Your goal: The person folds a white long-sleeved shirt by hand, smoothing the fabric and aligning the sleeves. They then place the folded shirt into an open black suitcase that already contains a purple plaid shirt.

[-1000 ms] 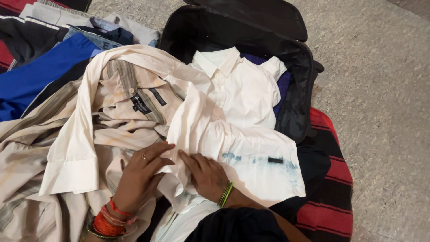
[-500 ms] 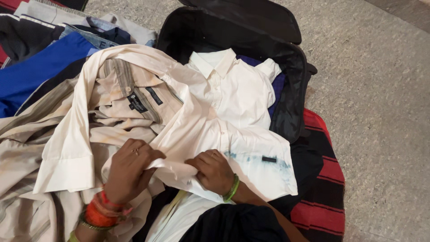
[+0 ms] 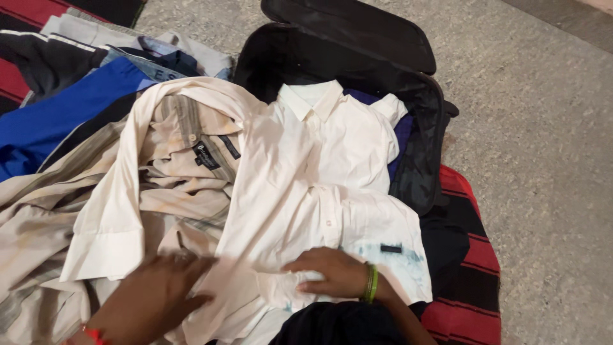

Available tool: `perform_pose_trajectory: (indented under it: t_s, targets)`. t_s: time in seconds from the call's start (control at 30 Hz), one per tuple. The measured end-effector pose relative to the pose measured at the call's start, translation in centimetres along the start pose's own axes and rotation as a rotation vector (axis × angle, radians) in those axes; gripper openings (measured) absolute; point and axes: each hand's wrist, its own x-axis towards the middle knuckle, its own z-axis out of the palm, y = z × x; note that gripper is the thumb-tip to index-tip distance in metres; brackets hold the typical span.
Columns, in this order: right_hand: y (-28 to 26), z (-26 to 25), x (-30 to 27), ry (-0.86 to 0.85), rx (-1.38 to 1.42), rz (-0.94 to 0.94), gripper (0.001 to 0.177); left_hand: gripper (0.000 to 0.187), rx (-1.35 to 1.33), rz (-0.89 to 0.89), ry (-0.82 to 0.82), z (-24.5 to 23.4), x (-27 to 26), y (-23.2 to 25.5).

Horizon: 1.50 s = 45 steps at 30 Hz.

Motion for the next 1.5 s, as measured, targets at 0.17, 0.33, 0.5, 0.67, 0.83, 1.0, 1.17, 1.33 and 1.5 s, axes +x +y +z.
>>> perform_pose_trajectory:
  t_s: [0.17,0.33,0.5,0.67,0.83,1.0,1.17,1.33,1.5]
  targets:
    - [0.0,-2.0,1.8,0.562,-0.183,0.052,0.049,0.051,0.135,0.171,0.523,-5.6,5.4,5.4]
    - [3.2,-2.6,4.4,0.652,-0.495,0.249,0.061,0.047,0.055,0.275,0.482,-3.9,14.2,8.8]
    - [7.2,-1.9,4.6,0.792,-0.498,0.302,0.043,0.060,0.101,0.199,0.309,0.8,18.2,8.0]
    - [8.7,-1.7,3.9,0.927,-0.409,0.202,0.019,0.061,0.064,0.342,0.544,3.2,17.1,5.2]
    - [5.8,-2.7,-0.4,0.804,-0.286,0.212,0.020,0.062,-0.047,0.337,0.732,2.5,15.2,4.1]
    - [5.1,-1.7,-2.0,0.250,-0.368,0.467,0.026,0.060,-0.057,0.210,0.776,2.6,14.4,3.9]
    - [1.6,-1.7,-1.7,0.030,-0.178,0.396,0.049,0.049,-0.058,0.021,1.058,2.4,15.2,3.5]
    - [-1.3,-5.2,1.1,0.220,0.093,0.075,0.046,0.068,-0.146,-0.260,1.070,1.4,17.0,3.9]
    - [-1.2,-6.2,4.5,0.362,-0.126,-0.085,0.042,0.056,-0.353,-0.175,0.941,0.6,16.8,5.5]
